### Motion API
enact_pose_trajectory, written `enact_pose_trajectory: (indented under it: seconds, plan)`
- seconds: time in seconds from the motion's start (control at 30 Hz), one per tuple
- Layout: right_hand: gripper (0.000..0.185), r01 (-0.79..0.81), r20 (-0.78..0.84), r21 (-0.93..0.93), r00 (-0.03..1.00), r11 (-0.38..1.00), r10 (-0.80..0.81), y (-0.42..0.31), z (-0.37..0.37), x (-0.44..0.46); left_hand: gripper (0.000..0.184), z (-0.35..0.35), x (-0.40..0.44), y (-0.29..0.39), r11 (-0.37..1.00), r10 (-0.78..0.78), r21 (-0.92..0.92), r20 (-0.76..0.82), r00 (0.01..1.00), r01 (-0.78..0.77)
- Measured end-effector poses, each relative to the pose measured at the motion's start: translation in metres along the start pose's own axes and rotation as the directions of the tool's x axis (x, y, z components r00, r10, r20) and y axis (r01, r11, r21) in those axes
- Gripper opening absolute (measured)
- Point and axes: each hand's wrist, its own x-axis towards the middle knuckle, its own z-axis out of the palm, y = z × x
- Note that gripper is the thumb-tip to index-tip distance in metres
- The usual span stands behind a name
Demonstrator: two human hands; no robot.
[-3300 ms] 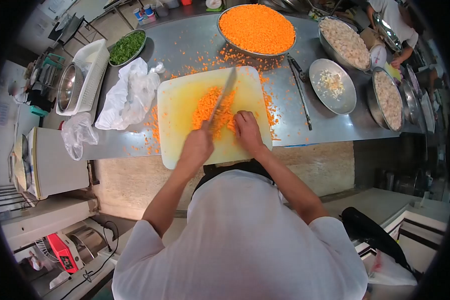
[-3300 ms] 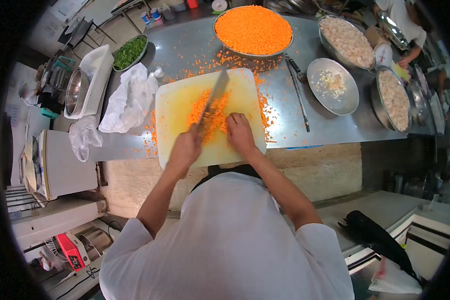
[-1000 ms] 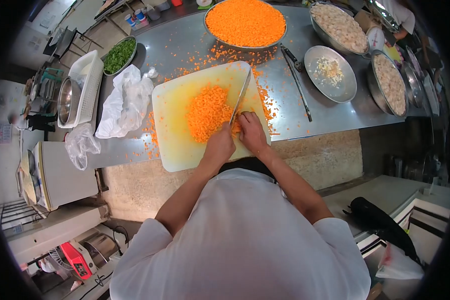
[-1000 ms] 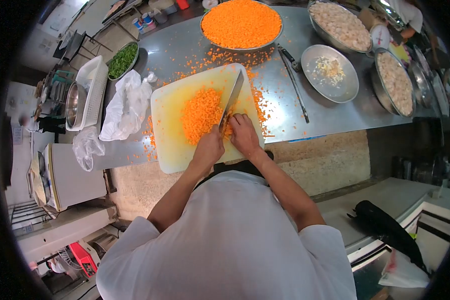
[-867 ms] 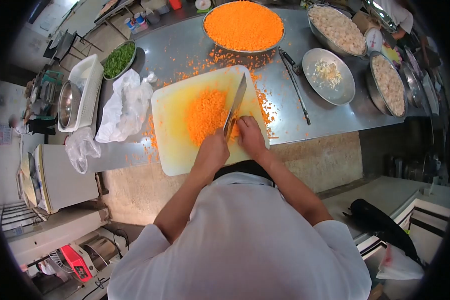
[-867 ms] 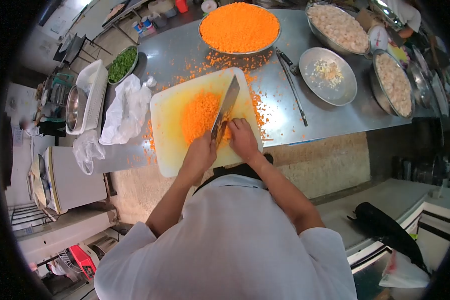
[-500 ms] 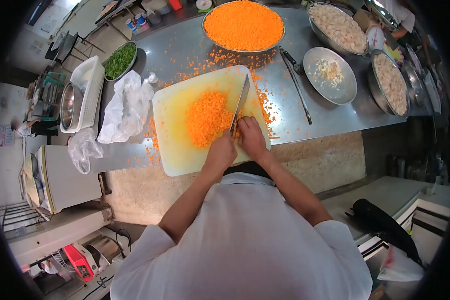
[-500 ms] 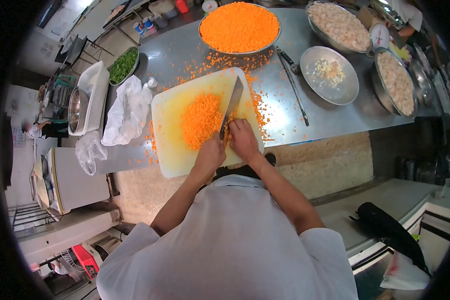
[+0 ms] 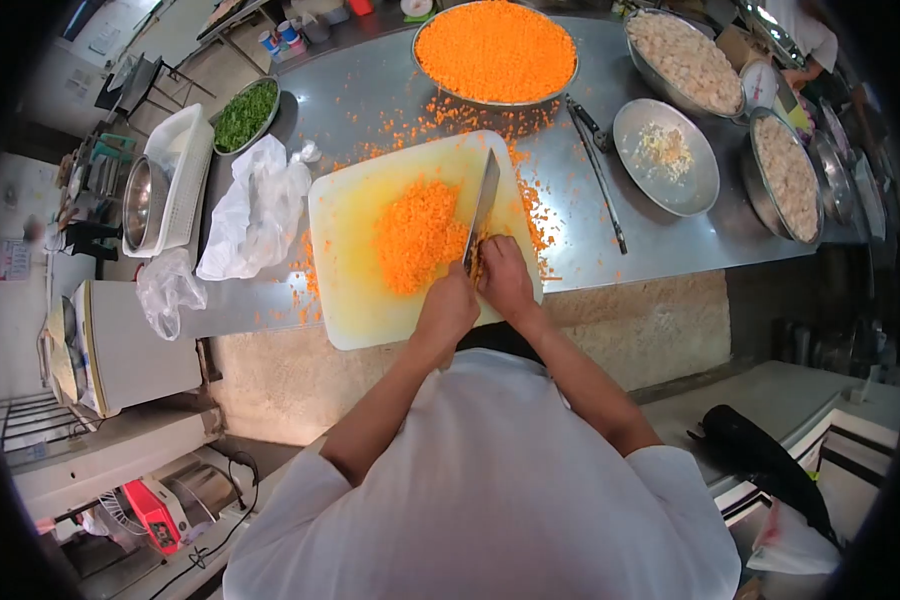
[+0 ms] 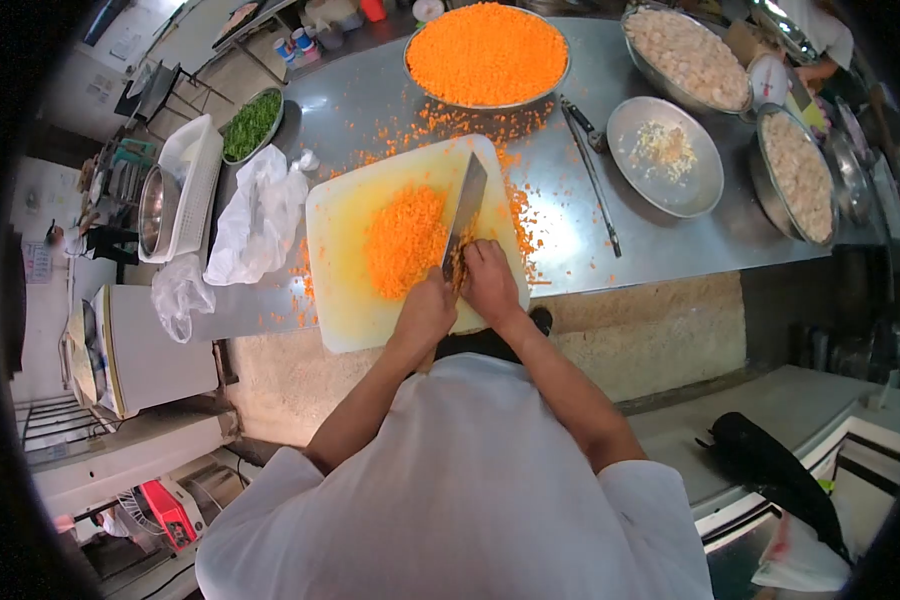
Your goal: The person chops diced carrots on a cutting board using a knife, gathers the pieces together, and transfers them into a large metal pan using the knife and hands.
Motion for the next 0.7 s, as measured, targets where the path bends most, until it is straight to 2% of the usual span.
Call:
enact_pose_trajectory:
  seconds: [0.1,0.17,0.23,0.33,0.5,0.6,0.7]
  plan:
    - [0.026,-0.021,0.004,0.015,1.0,1.0,0.021,0.002,-0.005,0.0,0.013,-0.006,0.019,-0.003,0.998,0.056,0.032,-0.024,0.998,-0.055]
    - [0.024,-0.03,0.003,0.138,1.0,0.99,0.03,0.003,-0.015,0.006,0.013,-0.03,0.01,0.008,0.999,0.016,0.047,0.004,1.0,-0.016]
    - [0.023,-0.033,0.009,0.142,0.999,0.989,0.032,-0.004,-0.03,0.003,0.012,-0.029,0.005,0.005,0.997,-0.035,0.065,0.051,0.998,0.032]
    - [0.022,-0.014,0.034,0.147,0.999,0.989,0.009,-0.006,-0.033,-0.004,0.011,-0.012,0.005,-0.011,0.999,-0.003,0.052,-0.003,1.0,0.003]
    - [0.02,-0.011,0.041,0.144,0.999,0.99,0.005,0.001,-0.025,-0.003,0.014,-0.04,-0.007,0.007,0.997,-0.066,0.035,0.053,0.996,0.064]
    - [0.023,0.011,0.043,0.124,0.999,0.992,-0.016,0.003,-0.022,-0.007,0.013,-0.01,0.004,-0.004,0.999,-0.007,0.044,0.027,1.0,0.006]
    - [0.028,0.057,0.064,0.088,0.996,0.995,-0.062,0.005,-0.023,-0.008,0.013,-0.024,0.006,-0.001,0.998,0.037,0.055,0.044,0.998,-0.039]
